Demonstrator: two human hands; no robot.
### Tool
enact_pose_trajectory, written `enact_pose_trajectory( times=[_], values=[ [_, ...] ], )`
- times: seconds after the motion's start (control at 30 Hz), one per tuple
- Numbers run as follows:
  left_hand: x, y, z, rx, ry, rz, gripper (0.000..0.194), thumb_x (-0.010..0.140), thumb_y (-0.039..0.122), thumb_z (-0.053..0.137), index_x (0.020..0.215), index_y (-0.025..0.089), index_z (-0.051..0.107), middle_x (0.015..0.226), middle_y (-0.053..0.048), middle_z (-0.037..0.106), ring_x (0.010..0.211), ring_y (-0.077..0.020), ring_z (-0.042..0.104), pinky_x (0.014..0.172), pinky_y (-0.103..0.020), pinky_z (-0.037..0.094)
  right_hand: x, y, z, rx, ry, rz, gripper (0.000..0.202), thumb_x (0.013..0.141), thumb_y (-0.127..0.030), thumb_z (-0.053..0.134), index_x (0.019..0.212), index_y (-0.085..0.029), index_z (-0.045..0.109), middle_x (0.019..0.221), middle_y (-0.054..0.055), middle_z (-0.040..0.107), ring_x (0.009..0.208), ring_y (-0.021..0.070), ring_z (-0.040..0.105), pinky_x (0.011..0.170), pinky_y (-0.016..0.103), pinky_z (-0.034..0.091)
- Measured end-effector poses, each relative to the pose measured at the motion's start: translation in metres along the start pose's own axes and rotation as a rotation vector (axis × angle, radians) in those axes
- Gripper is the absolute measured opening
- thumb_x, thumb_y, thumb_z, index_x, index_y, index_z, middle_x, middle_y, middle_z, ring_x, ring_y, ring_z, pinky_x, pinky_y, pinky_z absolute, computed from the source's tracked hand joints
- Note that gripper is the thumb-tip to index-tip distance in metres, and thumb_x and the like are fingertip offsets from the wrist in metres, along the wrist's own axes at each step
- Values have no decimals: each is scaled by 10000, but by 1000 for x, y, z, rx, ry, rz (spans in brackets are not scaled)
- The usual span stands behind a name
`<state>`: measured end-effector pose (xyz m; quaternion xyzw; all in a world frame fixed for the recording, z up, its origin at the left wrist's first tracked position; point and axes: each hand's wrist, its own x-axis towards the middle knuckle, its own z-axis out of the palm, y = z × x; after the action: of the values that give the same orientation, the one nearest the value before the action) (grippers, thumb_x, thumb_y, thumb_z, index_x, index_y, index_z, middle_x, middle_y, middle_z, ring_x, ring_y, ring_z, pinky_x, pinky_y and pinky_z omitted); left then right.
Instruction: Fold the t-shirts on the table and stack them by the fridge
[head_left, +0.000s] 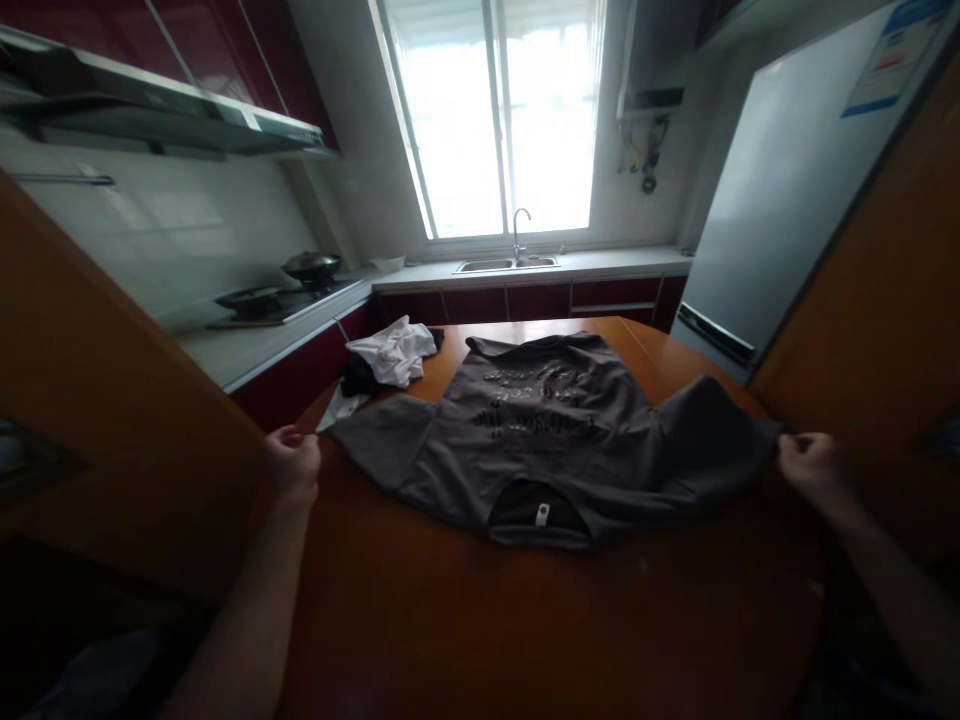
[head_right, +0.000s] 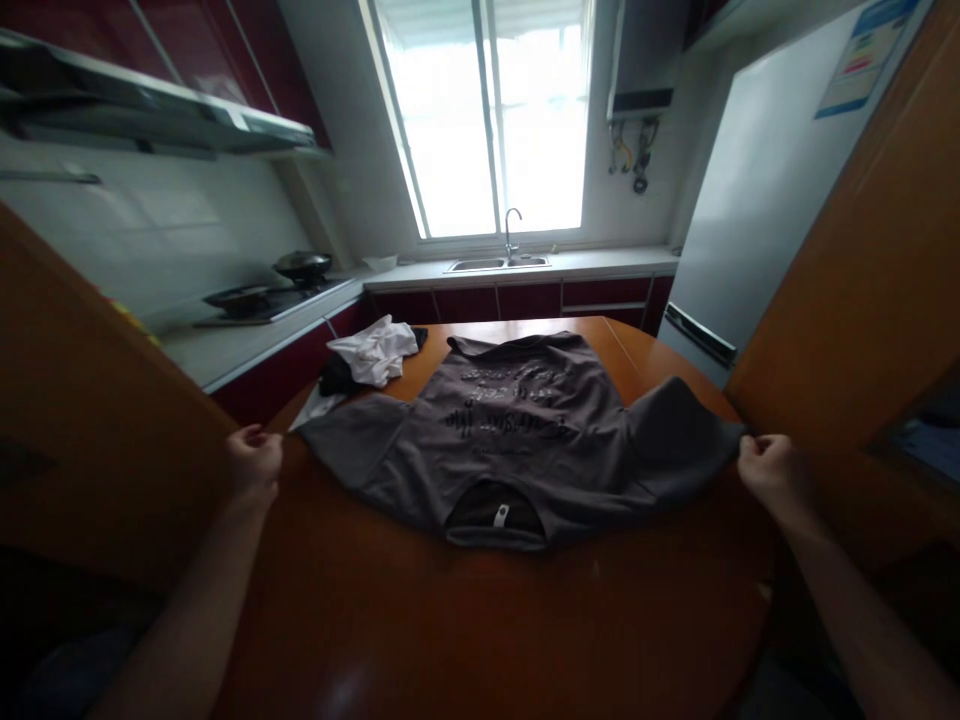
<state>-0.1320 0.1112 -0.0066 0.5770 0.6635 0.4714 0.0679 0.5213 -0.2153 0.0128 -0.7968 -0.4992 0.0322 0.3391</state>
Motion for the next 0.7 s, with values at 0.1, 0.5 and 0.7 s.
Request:
enact_pose_trajectory(
  times=[0.1,0.5,0.7],
  values=[
    [-7,14,-13,-67,156,-4,387,872,235,514,1256,233,473,1178,-60,611,1059,-235,623,975,-449,526,-25,6,14,-18,130,41,272,851,-467,557,972,-256,678,993,139,679,943,344,634,862,507,507],
    [-139,95,-5,-73,-1277,798,343,872,362,730,1208,293,721,1215,-74,639,1101,-234,614,980,-364,506,-106,-98,106,-3,-339,-666,267,892,-199,670,1146,-283,670,1192,73,646,1116,278,577,975,460,443],
    [-155,84,0,-13,-1072,993,235,1031,308,483,1066,258,710,1016,-70,663,967,-209,607,876,-325,498,-98,-99,110,-177,-314,-768,162,965,-104,500,922,-208,616,968,67,658,923,255,590,880,430,426]
  ],
)
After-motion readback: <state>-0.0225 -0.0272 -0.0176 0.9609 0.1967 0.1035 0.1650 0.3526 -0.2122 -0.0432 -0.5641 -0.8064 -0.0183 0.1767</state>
